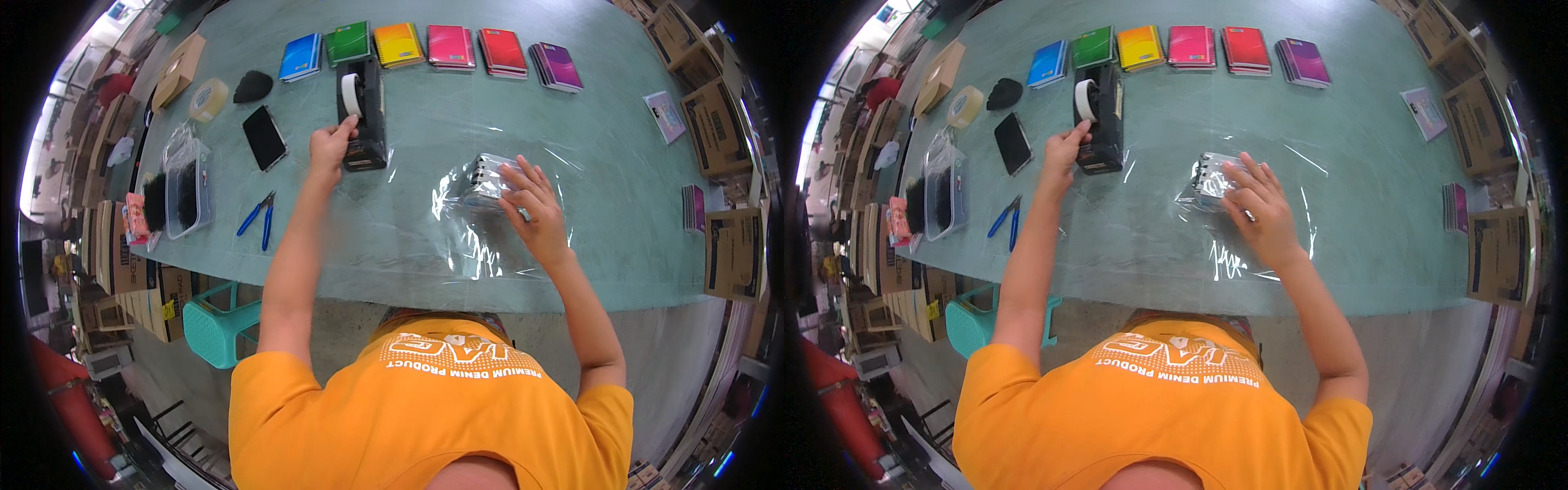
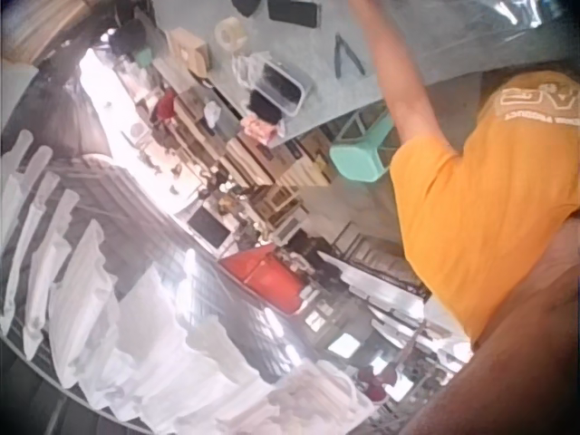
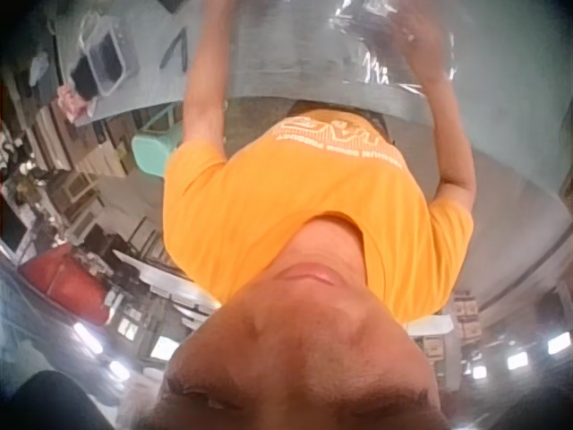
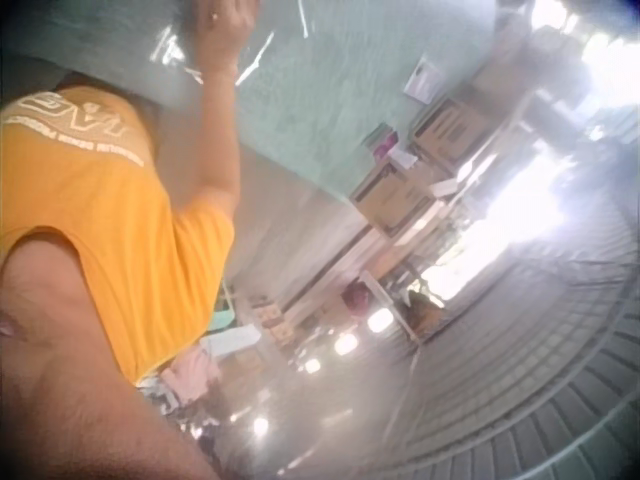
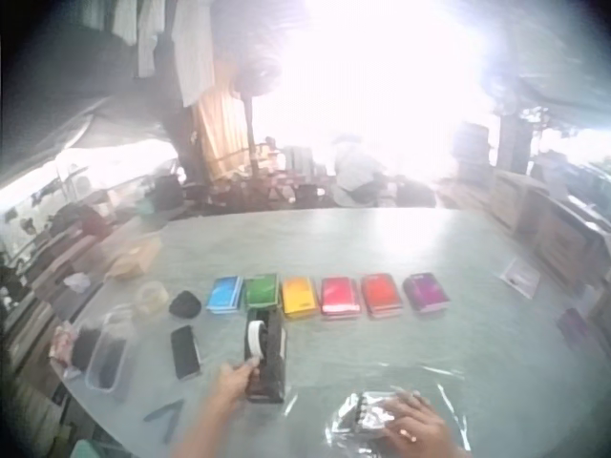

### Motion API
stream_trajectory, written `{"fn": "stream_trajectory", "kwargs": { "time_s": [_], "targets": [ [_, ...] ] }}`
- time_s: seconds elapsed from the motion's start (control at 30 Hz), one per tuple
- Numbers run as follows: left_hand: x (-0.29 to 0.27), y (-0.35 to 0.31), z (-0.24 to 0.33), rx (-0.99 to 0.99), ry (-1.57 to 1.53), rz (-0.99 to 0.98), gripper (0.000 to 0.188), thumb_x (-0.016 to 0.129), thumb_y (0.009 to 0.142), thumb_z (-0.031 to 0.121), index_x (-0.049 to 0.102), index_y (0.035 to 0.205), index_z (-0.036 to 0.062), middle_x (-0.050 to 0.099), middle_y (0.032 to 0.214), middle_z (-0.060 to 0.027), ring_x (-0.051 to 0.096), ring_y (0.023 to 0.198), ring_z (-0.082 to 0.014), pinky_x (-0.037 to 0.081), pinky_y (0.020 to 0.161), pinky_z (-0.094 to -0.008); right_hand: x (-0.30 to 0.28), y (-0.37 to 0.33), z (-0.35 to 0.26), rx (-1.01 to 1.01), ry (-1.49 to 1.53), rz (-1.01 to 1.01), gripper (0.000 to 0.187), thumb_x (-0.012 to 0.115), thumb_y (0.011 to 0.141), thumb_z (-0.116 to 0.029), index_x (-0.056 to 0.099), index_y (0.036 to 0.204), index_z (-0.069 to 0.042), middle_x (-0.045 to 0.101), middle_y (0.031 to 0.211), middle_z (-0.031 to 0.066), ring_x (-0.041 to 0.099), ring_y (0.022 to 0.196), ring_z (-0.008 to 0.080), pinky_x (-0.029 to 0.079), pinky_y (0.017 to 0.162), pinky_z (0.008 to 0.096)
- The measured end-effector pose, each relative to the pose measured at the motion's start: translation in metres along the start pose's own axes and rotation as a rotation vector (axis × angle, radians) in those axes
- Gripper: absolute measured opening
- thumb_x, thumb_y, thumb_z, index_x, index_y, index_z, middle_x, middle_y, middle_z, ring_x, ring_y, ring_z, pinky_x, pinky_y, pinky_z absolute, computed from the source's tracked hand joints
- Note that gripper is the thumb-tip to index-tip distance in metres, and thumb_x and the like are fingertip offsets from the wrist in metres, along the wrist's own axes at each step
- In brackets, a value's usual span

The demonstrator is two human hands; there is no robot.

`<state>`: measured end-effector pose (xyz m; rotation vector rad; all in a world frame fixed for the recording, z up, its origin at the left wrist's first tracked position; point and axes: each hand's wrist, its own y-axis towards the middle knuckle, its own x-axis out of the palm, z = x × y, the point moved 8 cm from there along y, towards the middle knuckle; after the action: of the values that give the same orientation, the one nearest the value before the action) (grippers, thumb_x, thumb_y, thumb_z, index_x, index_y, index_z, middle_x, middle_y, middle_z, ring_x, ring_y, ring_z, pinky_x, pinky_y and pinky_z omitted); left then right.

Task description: The person picks up a stack of colorful spiral notebooks, places them inside a plastic sleeve, and seals it with tape from a dispenser.

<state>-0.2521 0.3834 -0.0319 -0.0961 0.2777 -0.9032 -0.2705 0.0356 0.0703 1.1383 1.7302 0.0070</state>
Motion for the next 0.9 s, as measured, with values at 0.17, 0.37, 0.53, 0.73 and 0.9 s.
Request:
{"fn": "stream_trajectory", "kwargs": {
  "time_s": [0.17, 0.37, 0.53, 0.73, 0.9],
  "targets": [
    [-0.008, -0.054, 0.043, 0.156, 0.021, 0.012, 0.029, 0.065, 0.082, 0.024, 0.063, 0.073, -0.003, 0.059, 0.06, -0.0064, 0.052, 0.055, -0.0108, 0.039, 0.05, -0.0275, -0.002, -0.002, 0.01, -0.027, 0.078, 0.028, 0.008, 0.067, 0.075, -0.003, 0.06, 0.077, -0.004, 0.061, 0.114, 0.0086, 0.051, 0.117, 0.0266, 0.036, 0.101, 0.0417],
    [-0.044, -0.066, -0.009, 0.188, 0.663, -0.032, 0.024, 0.066, 0.077, 0.022, 0.062, 0.072, -0.0013, 0.061, 0.061, -0.0074, 0.056, 0.055, -0.0144, 0.043, 0.051, -0.0323, -0.003, 0.0, 0.007, -0.082, 0.126, 0.028, 0.012, 0.066, 0.075, -0.002, 0.062, 0.087, -0.003, 0.064, 0.108, 0.0079, 0.054, 0.113, 0.0243, 0.038, 0.099, 0.0397],
    [0.007, -0.119, 0.032, 0.024, 0.197, -0.127, 0.031, 0.064, 0.083, 0.032, 0.063, 0.073, 0.0022, 0.06, 0.061, -0.0018, 0.052, 0.051, -0.0067, 0.039, 0.046, -0.0212, 0.003, -0.006, 0.015, -0.017, 0.158, 0.095, 0.04, 0.066, 0.076, -0.004, 0.056, 0.115, -0.007, 0.065, 0.105, 0.0069, 0.058, 0.107, 0.0217, 0.039, 0.097, 0.0368],
    [0.14, -0.196, 0.035, -0.093, -0.244, -0.36, 0.033, 0.067, 0.081, 0.036, 0.064, 0.074, 0.0036, 0.057, 0.057, 0.0, 0.048, 0.046, -0.0046, 0.036, 0.041, -0.0195, 0.002, -0.006, 0.012, -0.038, 0.213, 0.067, 0.055, 0.067, 0.074, -0.005, 0.047, 0.125, -0.003, 0.065, 0.105, 0.0084, 0.059, 0.104, 0.0233, 0.038, 0.098, 0.0371],
    [0.137, -0.197, 0.04, 0.276, 0.206, -0.093, 0.039, 0.071, 0.077, 0.035, 0.057, 0.065, 0.0006, 0.053, 0.05, -0.0062, 0.048, 0.043, -0.0141, 0.038, 0.043, -0.0283, -0.012, -0.001, 0.0, -0.068, 0.317, 0.004, 0.055, 0.067, 0.07, -0.007, 0.049, 0.122, -0.003, 0.065, 0.105, 0.0099, 0.057, 0.105, 0.0271, 0.038, 0.097, 0.0379]
  ]
}}
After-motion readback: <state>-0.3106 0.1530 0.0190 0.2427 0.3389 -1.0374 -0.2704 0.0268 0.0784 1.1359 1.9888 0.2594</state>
